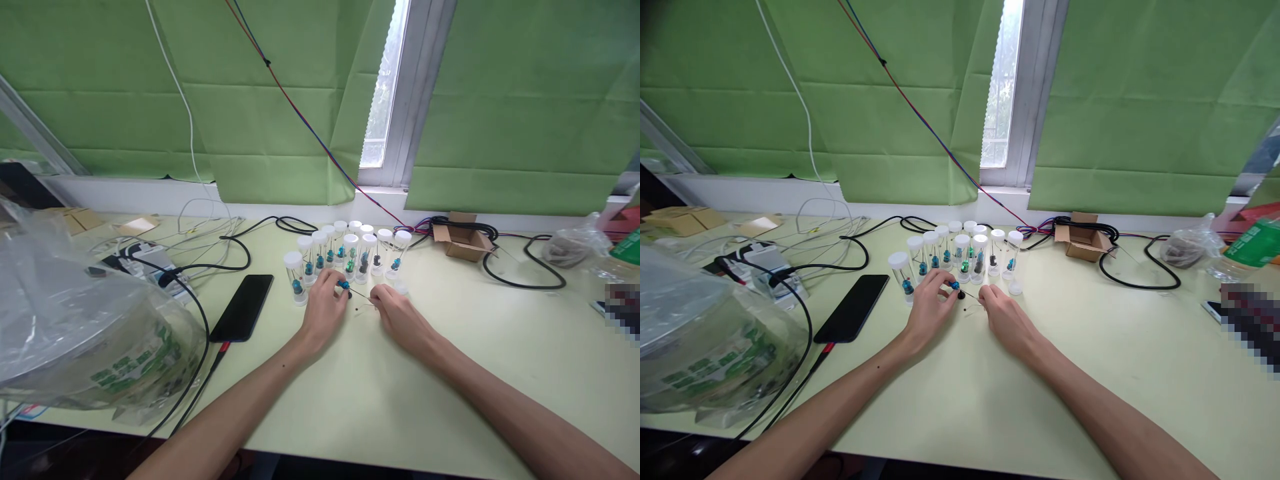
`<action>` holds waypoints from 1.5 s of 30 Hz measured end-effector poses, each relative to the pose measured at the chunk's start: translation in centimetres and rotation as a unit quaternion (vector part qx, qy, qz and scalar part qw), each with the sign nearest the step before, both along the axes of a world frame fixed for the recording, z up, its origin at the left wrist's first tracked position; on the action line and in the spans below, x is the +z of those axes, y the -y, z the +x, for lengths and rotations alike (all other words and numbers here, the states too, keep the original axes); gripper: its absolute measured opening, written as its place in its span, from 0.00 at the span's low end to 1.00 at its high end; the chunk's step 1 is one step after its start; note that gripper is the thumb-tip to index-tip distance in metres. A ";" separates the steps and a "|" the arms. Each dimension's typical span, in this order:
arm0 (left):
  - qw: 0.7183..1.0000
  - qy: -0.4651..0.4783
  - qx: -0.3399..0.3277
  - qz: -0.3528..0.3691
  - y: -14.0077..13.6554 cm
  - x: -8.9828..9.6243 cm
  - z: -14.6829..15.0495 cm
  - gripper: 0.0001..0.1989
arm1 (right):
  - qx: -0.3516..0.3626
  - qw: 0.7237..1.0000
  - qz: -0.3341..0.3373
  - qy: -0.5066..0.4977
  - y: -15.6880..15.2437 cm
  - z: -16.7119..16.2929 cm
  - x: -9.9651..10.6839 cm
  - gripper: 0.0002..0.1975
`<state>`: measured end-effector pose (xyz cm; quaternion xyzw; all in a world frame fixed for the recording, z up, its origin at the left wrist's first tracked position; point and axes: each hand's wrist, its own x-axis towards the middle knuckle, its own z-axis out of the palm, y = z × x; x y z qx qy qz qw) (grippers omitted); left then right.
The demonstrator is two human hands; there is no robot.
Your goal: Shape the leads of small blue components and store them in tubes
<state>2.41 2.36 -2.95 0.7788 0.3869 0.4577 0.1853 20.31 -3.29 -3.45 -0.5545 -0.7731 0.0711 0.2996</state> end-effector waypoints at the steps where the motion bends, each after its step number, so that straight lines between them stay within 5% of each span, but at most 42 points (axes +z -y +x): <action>1: 1.000 -0.001 0.000 0.000 0.0 0.0 0.0 0.10 | 0.000 1.000 -0.001 -0.001 0.0 0.0 0.0 0.09; 45: 0.998 -0.061 -0.003 0.004 0.2 -0.2 0.1 0.10 | 0.013 0.999 0.041 -0.013 0.0 0.0 -0.2 0.09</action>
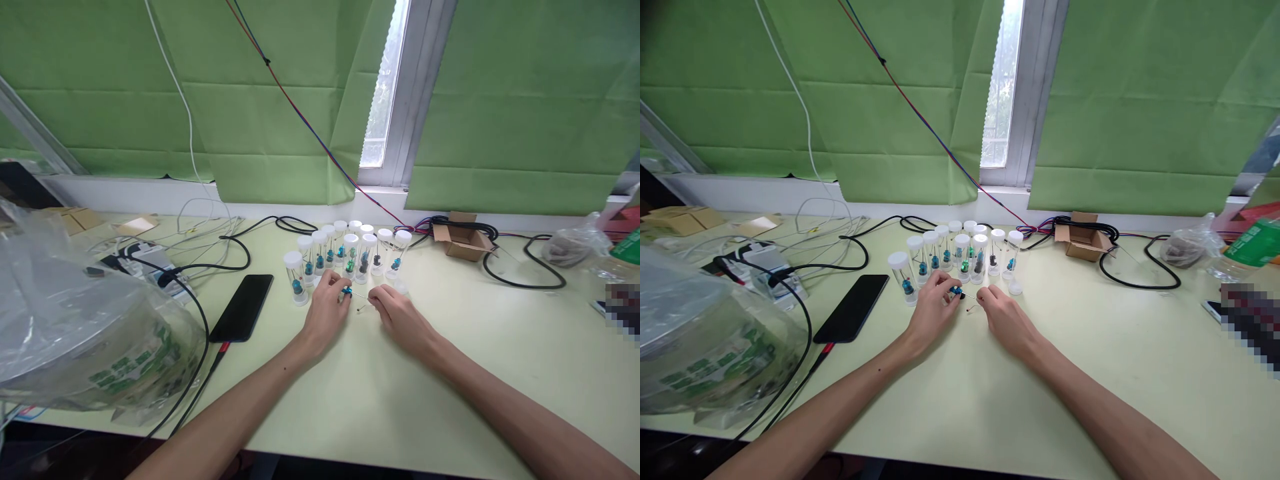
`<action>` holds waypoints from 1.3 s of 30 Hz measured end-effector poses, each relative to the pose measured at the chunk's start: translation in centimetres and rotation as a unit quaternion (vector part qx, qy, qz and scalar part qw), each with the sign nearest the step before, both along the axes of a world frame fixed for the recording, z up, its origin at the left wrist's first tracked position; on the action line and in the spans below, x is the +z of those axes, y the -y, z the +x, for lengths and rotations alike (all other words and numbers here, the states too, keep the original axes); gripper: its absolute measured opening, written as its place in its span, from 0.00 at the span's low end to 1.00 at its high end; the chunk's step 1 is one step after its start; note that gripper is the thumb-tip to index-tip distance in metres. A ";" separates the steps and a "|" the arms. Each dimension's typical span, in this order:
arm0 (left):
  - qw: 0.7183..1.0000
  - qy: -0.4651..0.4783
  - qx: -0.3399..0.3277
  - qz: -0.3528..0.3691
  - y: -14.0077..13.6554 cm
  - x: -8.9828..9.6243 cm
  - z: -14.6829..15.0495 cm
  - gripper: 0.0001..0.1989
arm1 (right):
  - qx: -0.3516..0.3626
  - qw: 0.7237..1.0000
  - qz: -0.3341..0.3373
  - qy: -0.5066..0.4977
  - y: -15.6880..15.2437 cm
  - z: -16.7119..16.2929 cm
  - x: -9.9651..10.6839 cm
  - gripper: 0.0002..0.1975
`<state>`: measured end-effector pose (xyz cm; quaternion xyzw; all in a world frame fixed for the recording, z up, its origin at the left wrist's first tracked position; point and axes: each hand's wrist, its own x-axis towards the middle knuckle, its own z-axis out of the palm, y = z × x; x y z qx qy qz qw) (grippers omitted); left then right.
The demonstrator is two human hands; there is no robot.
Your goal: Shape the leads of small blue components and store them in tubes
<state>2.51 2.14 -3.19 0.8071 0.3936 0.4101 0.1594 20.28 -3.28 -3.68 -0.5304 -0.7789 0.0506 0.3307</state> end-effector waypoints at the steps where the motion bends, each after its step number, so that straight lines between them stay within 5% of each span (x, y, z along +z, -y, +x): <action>1: 1.000 -0.002 0.000 0.001 0.0 0.0 0.0 0.10 | -0.001 1.000 0.002 0.000 0.0 0.0 -0.1 0.09; 20: 0.998 -0.016 -0.038 -0.042 0.5 0.4 0.3 0.08 | -0.005 0.990 0.084 -0.114 -0.4 1.0 0.4 0.06; 39: 0.959 0.032 -0.142 -0.242 1.5 0.6 1.0 0.09 | -0.016 0.981 0.117 -0.156 -0.7 1.1 0.5 0.07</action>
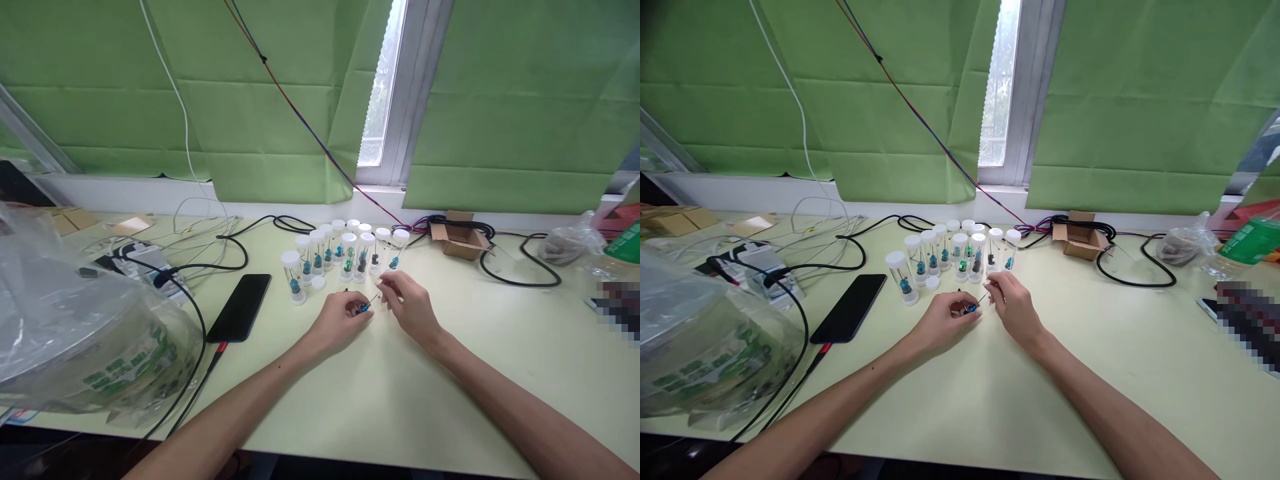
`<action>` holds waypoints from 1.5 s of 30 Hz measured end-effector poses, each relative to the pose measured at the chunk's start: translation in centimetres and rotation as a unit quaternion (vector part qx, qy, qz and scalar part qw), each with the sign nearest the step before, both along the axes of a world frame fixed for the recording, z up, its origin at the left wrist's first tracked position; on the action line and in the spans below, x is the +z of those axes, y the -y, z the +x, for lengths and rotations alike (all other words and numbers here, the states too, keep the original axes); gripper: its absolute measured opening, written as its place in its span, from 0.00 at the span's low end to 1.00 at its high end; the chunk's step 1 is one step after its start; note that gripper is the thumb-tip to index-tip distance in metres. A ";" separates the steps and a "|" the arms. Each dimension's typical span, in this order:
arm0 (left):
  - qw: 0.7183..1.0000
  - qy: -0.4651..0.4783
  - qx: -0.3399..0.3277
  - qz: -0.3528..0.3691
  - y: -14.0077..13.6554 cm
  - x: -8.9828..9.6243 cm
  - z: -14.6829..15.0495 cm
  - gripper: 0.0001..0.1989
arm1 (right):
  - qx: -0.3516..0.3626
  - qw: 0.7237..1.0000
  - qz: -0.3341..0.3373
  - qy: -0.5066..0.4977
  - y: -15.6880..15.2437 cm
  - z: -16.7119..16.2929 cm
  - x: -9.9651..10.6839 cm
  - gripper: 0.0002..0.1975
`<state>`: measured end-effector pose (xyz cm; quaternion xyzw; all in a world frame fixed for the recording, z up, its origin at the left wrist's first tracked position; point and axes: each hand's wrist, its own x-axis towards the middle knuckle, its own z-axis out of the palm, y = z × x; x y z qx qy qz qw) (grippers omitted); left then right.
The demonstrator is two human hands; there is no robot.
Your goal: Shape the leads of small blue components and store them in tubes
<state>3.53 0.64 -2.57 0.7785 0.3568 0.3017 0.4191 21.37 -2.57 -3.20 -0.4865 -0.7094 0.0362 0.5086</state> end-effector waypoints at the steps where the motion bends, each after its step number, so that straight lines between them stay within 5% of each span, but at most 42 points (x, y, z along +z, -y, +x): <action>1: 1.000 0.003 -0.002 -0.006 0.1 0.1 0.0 0.09 | 0.002 1.000 -0.002 -0.001 0.0 0.0 0.0 0.07; 13: 0.991 0.065 -0.035 -0.110 0.5 0.4 0.0 0.13 | 0.005 1.000 0.016 0.009 0.2 -0.1 0.2 0.05; 27: 0.893 0.192 -0.142 -0.382 0.1 -0.2 0.3 0.19 | 0.023 1.000 0.014 0.005 0.3 -0.2 0.2 0.06; 45: 0.882 0.205 -0.132 -0.404 -0.1 -0.5 0.3 0.18 | 0.037 0.999 0.017 0.032 0.1 -0.2 -0.1 0.04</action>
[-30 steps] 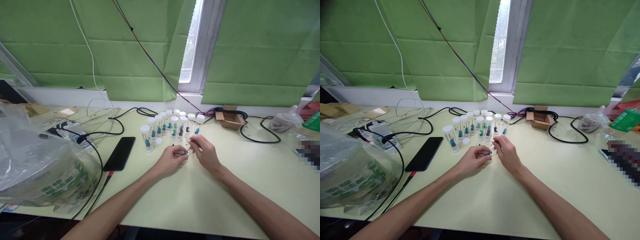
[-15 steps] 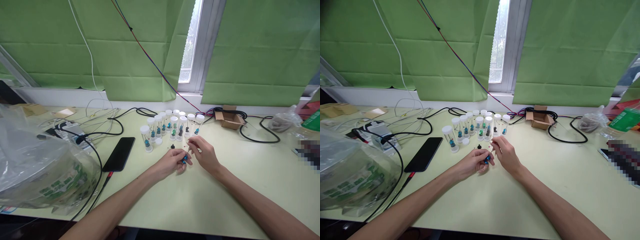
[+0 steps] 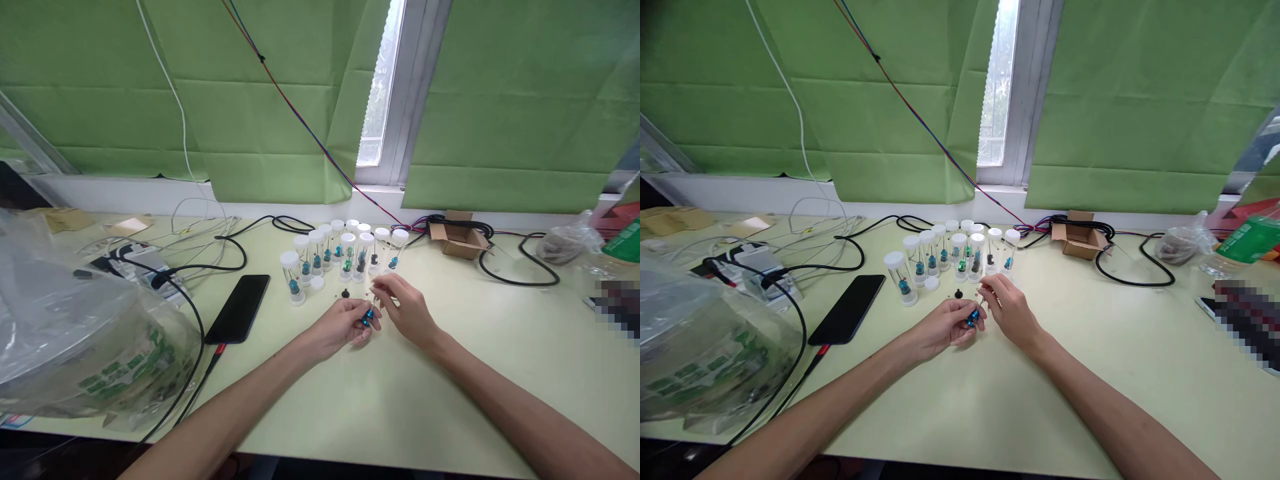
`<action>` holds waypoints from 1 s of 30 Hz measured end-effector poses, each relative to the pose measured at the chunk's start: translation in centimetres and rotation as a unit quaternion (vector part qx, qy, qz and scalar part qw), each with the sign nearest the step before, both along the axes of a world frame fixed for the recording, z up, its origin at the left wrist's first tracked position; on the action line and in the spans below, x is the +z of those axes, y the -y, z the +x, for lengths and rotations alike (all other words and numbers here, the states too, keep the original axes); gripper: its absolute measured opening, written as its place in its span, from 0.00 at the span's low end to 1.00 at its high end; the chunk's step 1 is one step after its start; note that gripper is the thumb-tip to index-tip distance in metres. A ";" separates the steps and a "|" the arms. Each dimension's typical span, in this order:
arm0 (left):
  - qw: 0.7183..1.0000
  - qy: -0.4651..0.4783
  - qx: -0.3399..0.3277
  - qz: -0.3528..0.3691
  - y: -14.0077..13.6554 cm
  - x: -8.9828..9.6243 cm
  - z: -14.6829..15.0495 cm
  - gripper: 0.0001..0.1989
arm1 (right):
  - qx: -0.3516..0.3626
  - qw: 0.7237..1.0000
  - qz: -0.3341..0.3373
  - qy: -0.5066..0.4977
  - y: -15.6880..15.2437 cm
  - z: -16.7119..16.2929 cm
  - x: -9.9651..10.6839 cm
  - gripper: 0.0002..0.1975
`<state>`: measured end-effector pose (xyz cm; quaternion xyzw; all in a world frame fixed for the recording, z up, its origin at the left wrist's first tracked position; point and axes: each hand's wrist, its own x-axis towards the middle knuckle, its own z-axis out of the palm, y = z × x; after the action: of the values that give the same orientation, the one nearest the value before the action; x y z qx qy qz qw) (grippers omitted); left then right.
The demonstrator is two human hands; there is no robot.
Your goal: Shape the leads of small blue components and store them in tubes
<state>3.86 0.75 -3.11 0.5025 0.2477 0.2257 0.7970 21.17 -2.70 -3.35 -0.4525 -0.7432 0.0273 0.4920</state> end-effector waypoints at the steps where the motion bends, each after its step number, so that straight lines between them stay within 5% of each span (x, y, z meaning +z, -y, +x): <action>1: 1.000 -0.001 0.001 -0.001 0.0 0.0 0.0 0.18 | 0.003 1.000 0.003 0.000 0.0 0.0 0.0 0.04; 22: 1.000 -0.002 0.025 0.014 0.2 0.6 -0.2 0.14 | 0.012 1.000 0.008 -0.003 0.1 -0.2 0.0 0.13; 26: 0.996 -0.014 0.072 0.042 -0.1 1.3 -0.4 0.14 | -0.031 0.998 0.015 -0.050 0.3 -0.2 0.0 0.13; 30: 0.973 -0.045 0.170 0.147 -0.8 2.3 -0.9 0.16 | -0.049 0.998 0.010 -0.047 0.0 -0.3 -0.3 0.09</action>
<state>2.99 1.50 -0.84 0.5744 0.3293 0.3691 0.6522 20.91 -2.74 -3.65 -0.4814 -0.6966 0.0167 0.5318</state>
